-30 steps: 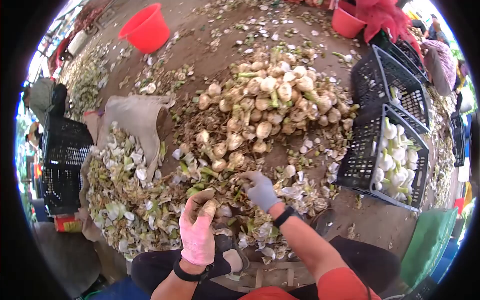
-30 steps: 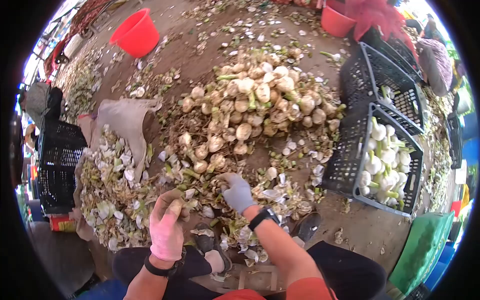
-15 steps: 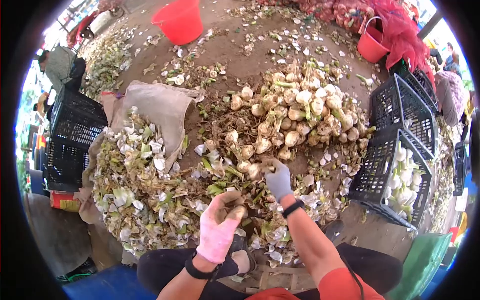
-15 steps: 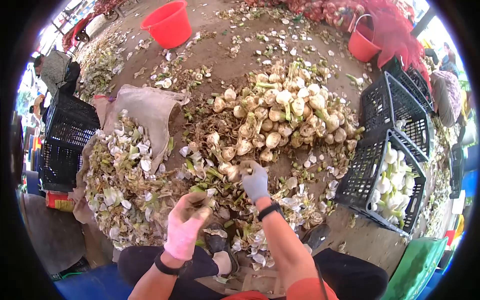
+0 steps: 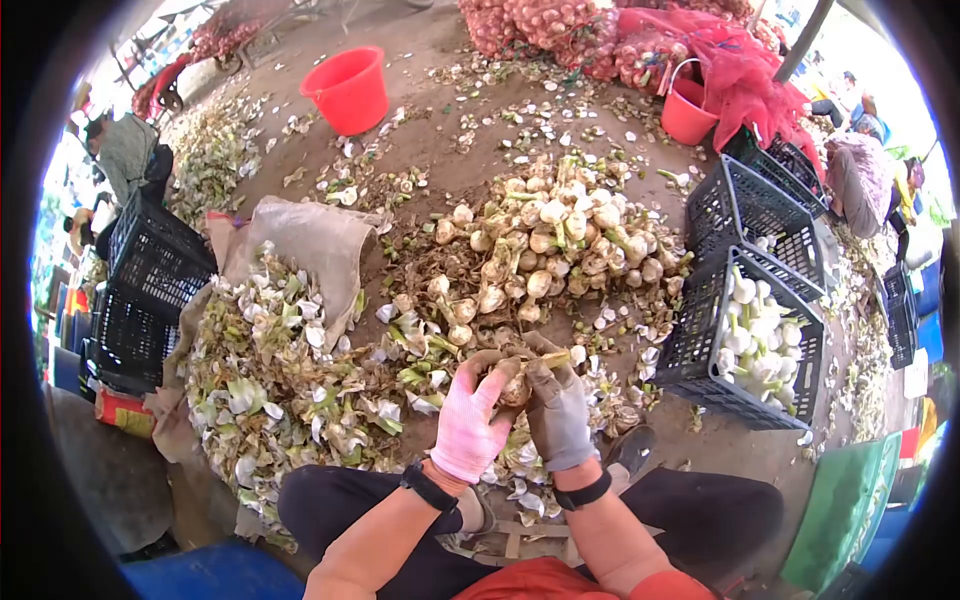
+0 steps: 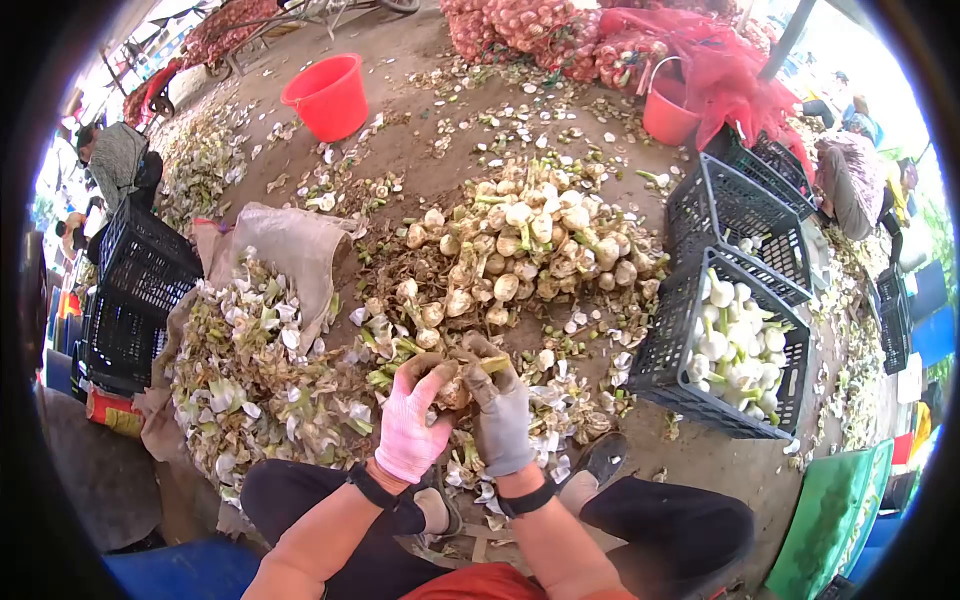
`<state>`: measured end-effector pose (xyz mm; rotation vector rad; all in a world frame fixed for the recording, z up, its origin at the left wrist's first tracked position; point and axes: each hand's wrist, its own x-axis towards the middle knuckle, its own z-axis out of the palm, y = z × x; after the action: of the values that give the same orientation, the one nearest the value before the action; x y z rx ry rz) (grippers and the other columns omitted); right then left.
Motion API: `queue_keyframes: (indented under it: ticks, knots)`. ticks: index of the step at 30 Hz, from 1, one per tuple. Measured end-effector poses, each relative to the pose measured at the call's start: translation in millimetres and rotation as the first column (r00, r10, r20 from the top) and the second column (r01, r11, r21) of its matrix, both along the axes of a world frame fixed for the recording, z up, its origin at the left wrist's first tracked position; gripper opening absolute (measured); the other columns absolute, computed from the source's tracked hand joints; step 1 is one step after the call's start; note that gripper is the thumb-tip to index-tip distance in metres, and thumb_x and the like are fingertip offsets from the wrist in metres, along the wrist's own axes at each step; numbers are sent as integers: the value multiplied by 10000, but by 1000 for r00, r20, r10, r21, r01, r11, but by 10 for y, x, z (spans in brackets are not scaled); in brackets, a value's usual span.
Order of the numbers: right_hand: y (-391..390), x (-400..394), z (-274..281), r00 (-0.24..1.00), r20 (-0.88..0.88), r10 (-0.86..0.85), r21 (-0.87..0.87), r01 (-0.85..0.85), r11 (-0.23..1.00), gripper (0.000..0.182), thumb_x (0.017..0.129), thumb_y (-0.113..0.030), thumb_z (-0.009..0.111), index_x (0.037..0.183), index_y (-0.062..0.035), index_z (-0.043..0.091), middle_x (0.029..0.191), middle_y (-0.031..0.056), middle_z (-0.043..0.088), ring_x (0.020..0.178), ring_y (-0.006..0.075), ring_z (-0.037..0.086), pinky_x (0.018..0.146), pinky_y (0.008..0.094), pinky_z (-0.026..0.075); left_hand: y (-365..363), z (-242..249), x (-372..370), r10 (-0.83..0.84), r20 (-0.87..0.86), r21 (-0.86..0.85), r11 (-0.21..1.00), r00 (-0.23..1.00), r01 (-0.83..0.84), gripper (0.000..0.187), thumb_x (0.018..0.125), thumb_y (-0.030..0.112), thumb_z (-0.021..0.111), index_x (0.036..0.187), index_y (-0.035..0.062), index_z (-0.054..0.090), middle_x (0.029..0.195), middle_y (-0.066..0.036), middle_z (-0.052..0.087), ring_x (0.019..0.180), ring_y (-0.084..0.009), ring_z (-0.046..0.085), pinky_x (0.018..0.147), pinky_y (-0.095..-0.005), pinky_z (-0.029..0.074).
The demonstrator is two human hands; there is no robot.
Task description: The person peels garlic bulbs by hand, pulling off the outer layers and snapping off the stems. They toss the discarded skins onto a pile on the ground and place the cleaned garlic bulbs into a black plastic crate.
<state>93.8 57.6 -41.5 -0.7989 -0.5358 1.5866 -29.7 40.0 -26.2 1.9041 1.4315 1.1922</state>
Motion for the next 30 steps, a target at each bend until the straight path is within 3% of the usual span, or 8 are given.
queue_keyframes:
  ticks: [1, 2, 7, 10, 17, 25, 28, 30]
  knots:
    - [-7, -6, 42, 989, 113, -92, 48, 87, 995, 401, 914, -167, 652, 1255, 13, 542, 1079, 56, 651, 934, 104, 591, 793, 245, 483, 2, 34, 29, -14, -24, 61, 998, 1000, 15, 643, 617, -88, 641, 1234, 77, 559, 1192, -157, 529, 1086, -340, 555, 908, -362, 477]
    - [-44, 18, 105, 967, 224, -121, 40, 115, 993, 324, 933, -162, 627, 1197, 22, 584, 1027, 40, 660, 898, 79, 583, 761, 228, 479, -12, 86, 57, -15, 18, -2, 1000, 1000, 15, 638, 626, -72, 688, 1234, 74, 561, 1190, -156, 530, 1085, -333, 556, 916, -364, 477]
    - [-100, 245, 133, 972, 232, -42, 31, 35, 999, 252, 966, -117, 558, 1170, 28, 586, 1002, 18, 649, 886, 66, 572, 756, 220, 476, -6, 130, 121, 13, 118, -78, 997, 993, -4, 645, 632, -1, 781, 1236, 67, 566, 1179, -131, 541, 1094, -293, 558, 933, -347, 473]
    - [-120, 380, 161, 925, 379, -24, 105, -17, 994, 238, 969, -125, 558, 1146, 31, 591, 997, 11, 640, 902, 62, 563, 789, 216, 462, 17, 150, 137, -49, 148, -188, 979, 988, 77, 663, 631, 65, 832, 1240, 74, 568, 1177, -127, 544, 1101, -274, 552, 944, -343, 463]
    - [-100, 339, 168, 932, 352, -83, 62, 65, 996, 318, 943, -156, 613, 1206, 20, 578, 1037, 37, 651, 906, 86, 586, 812, 236, 486, -19, 164, 222, -117, 162, -131, 982, 980, 139, 710, 595, 10, 807, 1260, 85, 570, 1179, -132, 545, 1094, -290, 552, 941, -358, 465]
    - [-136, 411, 262, 940, 331, 88, 53, -111, 992, 331, 954, -88, 565, 1262, 31, 536, 1092, 55, 650, 956, 107, 600, 840, 251, 490, -27, 221, 148, -79, 113, -171, 980, 990, 98, 682, 626, 25, 812, 1259, 62, 560, 1183, -132, 545, 1102, -279, 561, 954, -353, 463]
    - [-139, 405, 171, 932, 361, 36, 122, -85, 989, 331, 954, -64, 544, 1267, 42, 530, 1127, 82, 650, 1007, 136, 603, 888, 278, 477, -22, 269, 147, -62, 238, -253, 959, 969, 124, 672, 642, 40, 813, 1262, 56, 556, 1203, -142, 552, 1107, -277, 564, 962, -352, 458]
    - [-161, 430, 156, 767, 634, -101, 267, -94, 959, 328, 937, -36, 550, 1254, 49, 538, 1151, 111, 648, 1048, 161, 599, 922, 294, 460, 2, 244, 117, -126, 217, -234, 956, 968, 177, 677, 673, 53, 808, 1295, 67, 541, 1226, -144, 565, 1123, -245, 564, 966, -333, 455]
